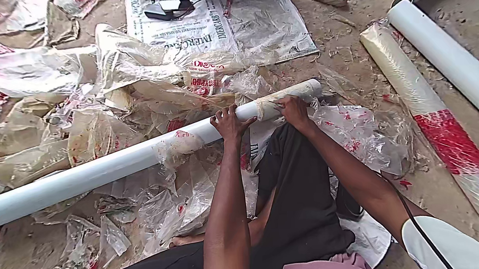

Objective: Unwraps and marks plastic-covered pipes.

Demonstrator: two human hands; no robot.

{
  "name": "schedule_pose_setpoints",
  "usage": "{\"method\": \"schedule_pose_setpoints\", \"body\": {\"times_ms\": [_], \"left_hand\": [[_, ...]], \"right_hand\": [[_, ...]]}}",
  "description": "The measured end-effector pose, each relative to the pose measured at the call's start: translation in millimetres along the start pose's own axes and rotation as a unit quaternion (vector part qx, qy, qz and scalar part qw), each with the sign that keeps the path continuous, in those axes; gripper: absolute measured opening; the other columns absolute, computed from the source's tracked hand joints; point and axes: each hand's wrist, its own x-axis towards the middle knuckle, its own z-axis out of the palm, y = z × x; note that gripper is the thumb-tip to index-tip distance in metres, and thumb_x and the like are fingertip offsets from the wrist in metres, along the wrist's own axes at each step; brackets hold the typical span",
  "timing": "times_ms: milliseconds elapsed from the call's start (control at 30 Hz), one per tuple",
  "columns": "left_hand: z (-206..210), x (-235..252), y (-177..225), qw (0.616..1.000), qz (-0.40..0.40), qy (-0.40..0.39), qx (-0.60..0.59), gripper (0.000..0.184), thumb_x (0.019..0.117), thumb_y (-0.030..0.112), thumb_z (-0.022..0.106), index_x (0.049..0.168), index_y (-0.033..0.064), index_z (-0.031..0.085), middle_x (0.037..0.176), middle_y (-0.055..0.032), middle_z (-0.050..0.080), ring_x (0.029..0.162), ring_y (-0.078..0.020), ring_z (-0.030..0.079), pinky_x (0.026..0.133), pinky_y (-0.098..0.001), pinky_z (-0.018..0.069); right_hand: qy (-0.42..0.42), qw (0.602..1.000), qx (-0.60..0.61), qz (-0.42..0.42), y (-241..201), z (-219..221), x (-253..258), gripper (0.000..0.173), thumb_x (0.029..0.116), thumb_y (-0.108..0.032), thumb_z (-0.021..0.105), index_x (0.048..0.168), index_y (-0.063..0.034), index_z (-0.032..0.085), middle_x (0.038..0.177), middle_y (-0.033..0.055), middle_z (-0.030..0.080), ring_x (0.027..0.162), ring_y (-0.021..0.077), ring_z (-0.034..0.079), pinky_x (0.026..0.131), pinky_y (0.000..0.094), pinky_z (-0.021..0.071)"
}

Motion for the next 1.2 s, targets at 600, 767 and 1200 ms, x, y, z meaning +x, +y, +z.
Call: {"method": "schedule_pose_setpoints", "body": {"times_ms": [600, 767, 1200], "left_hand": [[-1, 15, 0, 0.999, -0.006, -0.009, 0.050, 0.104, 0.0555, 0.092, 0.070, 0.135, 0.0247, 0.064, 0.130, -0.0099, 0.067, 0.127, -0.0359, 0.057, 0.112, -0.0672, 0.0281], [-6, 22, 1, 0.997, -0.015, -0.042, 0.061, 0.104, 0.0540, 0.095, 0.067, 0.134, 0.0275, 0.064, 0.129, -0.0085, 0.068, 0.128, -0.0361, 0.056, 0.110, -0.0689, 0.0288], [-6, 27, -1, 0.997, -0.014, -0.052, 0.055, 0.105, 0.0575, 0.095, 0.066, 0.135, 0.0234, 0.065, 0.129, -0.0112, 0.068, 0.126, -0.0375, 0.058, 0.112, -0.0705, 0.0273]], "right_hand": [[0.032, 0.987, 0.107, -0.112, -2, 14, 23, 0.015, 0.0961, -0.004, 0.066, 0.100, 0.0071, 0.075, 0.095, 0.0256, 0.068, 0.092, 0.0391, 0.068, 0.091, 0.0506, 0.0528], [0.095, 0.963, 0.146, -0.205, 16, 16, 0, 0.015, 0.0951, -0.006, 0.068, 0.093, 0.0066, 0.076, 0.085, 0.0228, 0.068, 0.082, 0.0371, 0.067, 0.081, 0.0496, 0.0531], [0.163, 0.948, 0.216, -0.165, 16, -10, -15, 0.028, 0.0909, -0.019, 0.078, 0.115, -0.0045, 0.078, 0.130, 0.0243, 0.064, 0.098, 0.0264, 0.070, 0.089, 0.0387, 0.0582]]}}
